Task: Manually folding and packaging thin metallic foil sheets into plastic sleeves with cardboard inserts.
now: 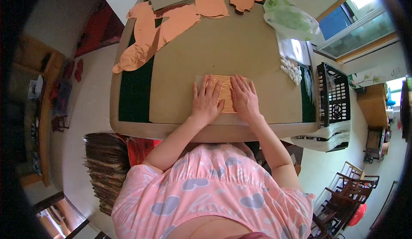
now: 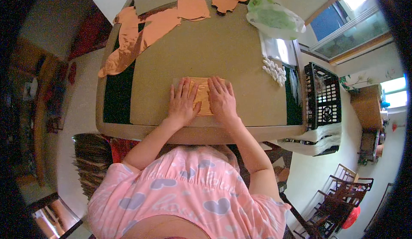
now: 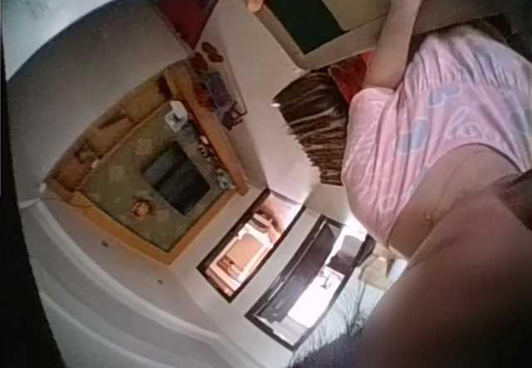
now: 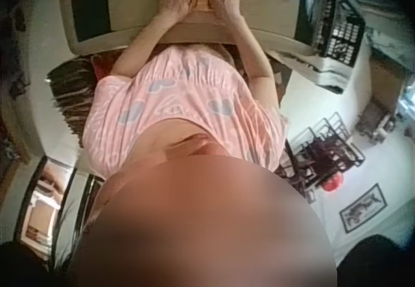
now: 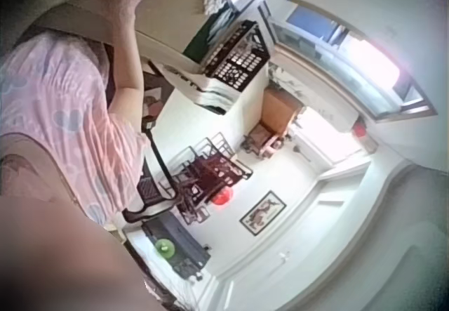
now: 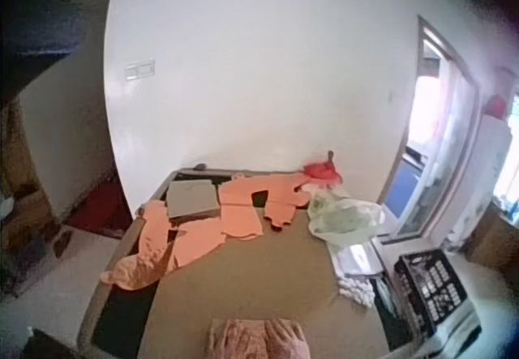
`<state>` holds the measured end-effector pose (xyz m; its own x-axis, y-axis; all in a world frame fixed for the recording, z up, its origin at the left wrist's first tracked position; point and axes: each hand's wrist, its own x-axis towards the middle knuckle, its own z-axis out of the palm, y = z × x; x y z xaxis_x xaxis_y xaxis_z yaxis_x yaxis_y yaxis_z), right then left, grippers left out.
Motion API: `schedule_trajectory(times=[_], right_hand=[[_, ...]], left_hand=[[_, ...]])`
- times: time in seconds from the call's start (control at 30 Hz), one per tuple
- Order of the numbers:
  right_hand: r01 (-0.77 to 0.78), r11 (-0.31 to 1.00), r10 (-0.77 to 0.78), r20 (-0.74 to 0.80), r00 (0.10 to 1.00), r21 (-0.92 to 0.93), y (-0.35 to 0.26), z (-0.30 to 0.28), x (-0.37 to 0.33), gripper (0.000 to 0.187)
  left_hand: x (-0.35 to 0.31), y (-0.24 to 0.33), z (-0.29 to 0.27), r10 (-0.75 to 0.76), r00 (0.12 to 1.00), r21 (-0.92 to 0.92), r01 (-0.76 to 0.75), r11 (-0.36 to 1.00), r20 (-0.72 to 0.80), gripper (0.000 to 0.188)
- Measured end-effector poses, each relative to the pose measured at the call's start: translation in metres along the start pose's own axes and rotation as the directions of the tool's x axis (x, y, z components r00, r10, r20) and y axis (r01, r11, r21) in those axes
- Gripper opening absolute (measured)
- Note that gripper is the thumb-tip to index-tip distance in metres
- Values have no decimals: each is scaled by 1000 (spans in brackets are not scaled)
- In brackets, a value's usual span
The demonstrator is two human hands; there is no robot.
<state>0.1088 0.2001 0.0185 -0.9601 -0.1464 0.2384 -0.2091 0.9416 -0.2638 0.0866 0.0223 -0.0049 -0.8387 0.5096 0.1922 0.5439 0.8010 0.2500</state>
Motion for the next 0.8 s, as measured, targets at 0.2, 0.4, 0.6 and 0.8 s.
schedule_trajectory(times=[0.2,0.4,0.6,0.8], right_hand=[[-121,990,122,6,993,-66,14,-4,-5,49],[-133,986,126,-76,989,-103,12,5,-7,51],[-153,985,149,-51,988,-83,13,5,-11,52],[-133,988,129,-48,990,-83,13,8,-10,51]], left_hand=[[0,-1,-1,11,998,-9,-12,1000,-59,73],[0,-8,-2,-2,999,-53,0,999,-50,69],[-13,-33,-31,-75,994,69,70,995,82,61],[17,-43,-28,-93,979,-162,64,985,-179,39]])
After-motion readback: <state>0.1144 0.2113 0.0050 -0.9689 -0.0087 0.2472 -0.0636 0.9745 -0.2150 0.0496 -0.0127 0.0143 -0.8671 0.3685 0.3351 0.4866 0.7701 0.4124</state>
